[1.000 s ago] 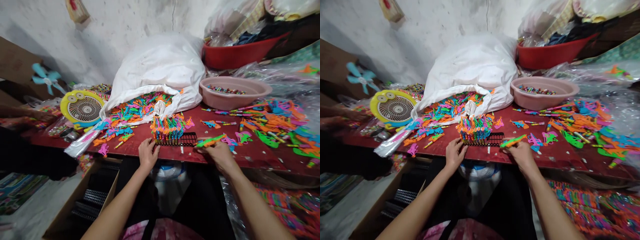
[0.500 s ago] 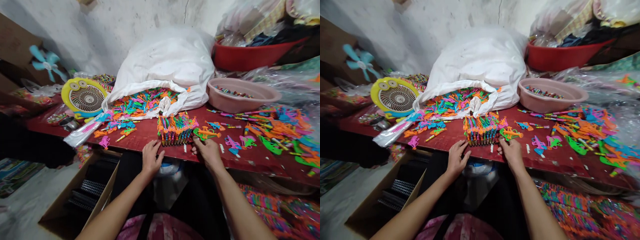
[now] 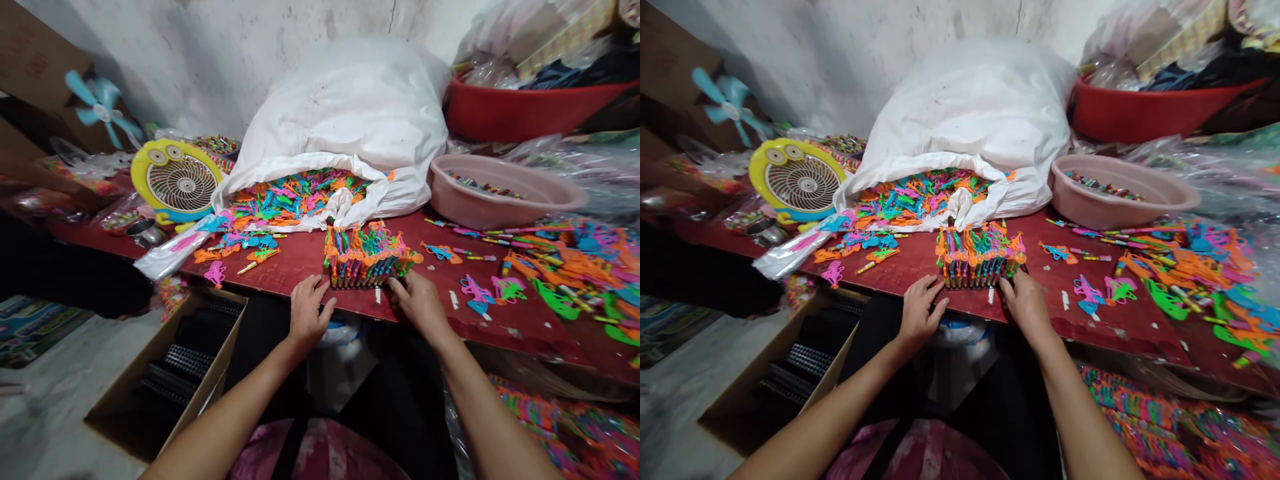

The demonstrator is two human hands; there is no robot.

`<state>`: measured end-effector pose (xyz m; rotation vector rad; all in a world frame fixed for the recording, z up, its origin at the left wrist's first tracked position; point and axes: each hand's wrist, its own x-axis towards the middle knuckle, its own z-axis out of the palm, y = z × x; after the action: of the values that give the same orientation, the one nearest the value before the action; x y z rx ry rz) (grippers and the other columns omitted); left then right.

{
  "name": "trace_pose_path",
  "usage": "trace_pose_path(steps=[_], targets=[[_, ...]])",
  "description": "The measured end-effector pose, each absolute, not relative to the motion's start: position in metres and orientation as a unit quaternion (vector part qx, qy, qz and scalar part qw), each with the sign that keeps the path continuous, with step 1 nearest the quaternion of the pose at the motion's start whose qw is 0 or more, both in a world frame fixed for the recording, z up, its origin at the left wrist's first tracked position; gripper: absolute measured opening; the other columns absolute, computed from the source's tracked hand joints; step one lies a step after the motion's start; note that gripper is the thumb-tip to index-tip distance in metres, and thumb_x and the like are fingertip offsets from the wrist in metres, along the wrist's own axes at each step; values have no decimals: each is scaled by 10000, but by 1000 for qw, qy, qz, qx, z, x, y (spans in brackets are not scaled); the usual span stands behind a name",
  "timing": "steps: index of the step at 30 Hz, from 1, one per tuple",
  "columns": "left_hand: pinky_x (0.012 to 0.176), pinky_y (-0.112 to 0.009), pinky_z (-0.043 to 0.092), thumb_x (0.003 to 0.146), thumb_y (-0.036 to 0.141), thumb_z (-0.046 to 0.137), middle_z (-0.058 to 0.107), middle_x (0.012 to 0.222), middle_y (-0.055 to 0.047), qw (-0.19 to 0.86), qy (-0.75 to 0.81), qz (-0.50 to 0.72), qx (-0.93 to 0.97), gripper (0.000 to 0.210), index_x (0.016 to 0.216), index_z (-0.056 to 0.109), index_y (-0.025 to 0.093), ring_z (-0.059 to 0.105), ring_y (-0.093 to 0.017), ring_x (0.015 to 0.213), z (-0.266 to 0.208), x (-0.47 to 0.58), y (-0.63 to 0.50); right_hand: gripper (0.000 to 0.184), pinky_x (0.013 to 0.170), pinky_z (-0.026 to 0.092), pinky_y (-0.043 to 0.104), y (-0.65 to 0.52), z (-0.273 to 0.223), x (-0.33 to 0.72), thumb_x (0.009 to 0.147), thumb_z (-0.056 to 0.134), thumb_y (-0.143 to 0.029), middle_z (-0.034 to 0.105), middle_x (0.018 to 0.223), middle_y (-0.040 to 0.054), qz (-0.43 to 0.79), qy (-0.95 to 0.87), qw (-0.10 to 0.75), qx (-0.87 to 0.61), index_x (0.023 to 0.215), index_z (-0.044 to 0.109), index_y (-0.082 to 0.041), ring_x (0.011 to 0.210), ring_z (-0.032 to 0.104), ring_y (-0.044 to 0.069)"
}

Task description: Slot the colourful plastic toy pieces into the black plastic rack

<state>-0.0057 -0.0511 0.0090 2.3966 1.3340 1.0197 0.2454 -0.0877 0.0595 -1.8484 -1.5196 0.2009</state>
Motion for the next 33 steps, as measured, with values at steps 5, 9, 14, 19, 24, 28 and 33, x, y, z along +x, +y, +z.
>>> trace_pose_path(steps=[5, 9, 14, 19, 24, 28, 33], targets=[[1070, -454, 386, 906, 340, 577, 569, 1338, -97, 132, 447, 356, 810, 368, 1253, 609, 223, 491, -265, 1270, 11, -7, -50, 192, 574, 367, 288, -86, 62, 247, 825, 459, -383, 594, 594, 47, 85, -628, 337, -696, 698, 440, -241, 587, 559, 202], [1010, -387, 445, 933, 290, 533, 612, 1222, -105, 136, 444, 456, 759, 329, 1245, 595, 207, 553, -221, 1170, 37, -13, -52, 190, 591, 386, 276, -84, 60, 252, 836, 455, -366, 621, 635, 41, 108, -663, 327, -664, 705, 473, -231, 609, 572, 192], [957, -367, 437, 947, 274, 523, 627, 1151, -87, 52, 381, 518, 764, 277, 1202, 611, 211, 567, -202, 1088, 111, 2, -61, 191, 629, 408, 287, -79, 57, 256, 843, 448, -349, 675, 765, 85, 84, -687, 293, -660, 772, 556, -208, 685, 607, 210], [954, -400, 395, 916, 344, 594, 628, 1143, -74, 30, 257, 366, 894, 349, 1241, 609, 218, 539, -228, 1089, 164, 59, -51, 204, 625, 426, 285, -77, 57, 254, 837, 436, -318, 687, 784, 85, 106, -686, 305, -651, 810, 599, -198, 696, 617, 211], [944, -440, 364, 917, 336, 595, 649, 1024, -65, -6, 235, 201, 951, 193, 1014, 727, 233, 550, -246, 1026, 175, 101, -26, 203, 581, 409, 273, -79, 55, 253, 828, 485, -354, 658, 715, 46, 130, -648, 348, -665, 800, 600, -188, 624, 576, 187], [899, -395, 390, 940, 330, 562, 667, 996, -52, -12, 229, 164, 959, 214, 976, 749, 233, 578, -232, 1013, 172, 107, -10, 237, 591, 394, 254, -82, 54, 255, 837, 491, -379, 615, 675, 14, 167, -634, 395, -644, 718, 584, -196, 635, 542, 164], [778, -311, 435, 958, 329, 526, 673, 996, -61, 6, 215, 141, 966, 259, 1010, 754, 218, 619, -214, 949, 171, 110, 2, 252, 592, 353, 258, -81, 59, 255, 837, 493, -365, 580, 645, 11, 148, -643, 367, -655, 661, 559, -198, 623, 511, 155]])
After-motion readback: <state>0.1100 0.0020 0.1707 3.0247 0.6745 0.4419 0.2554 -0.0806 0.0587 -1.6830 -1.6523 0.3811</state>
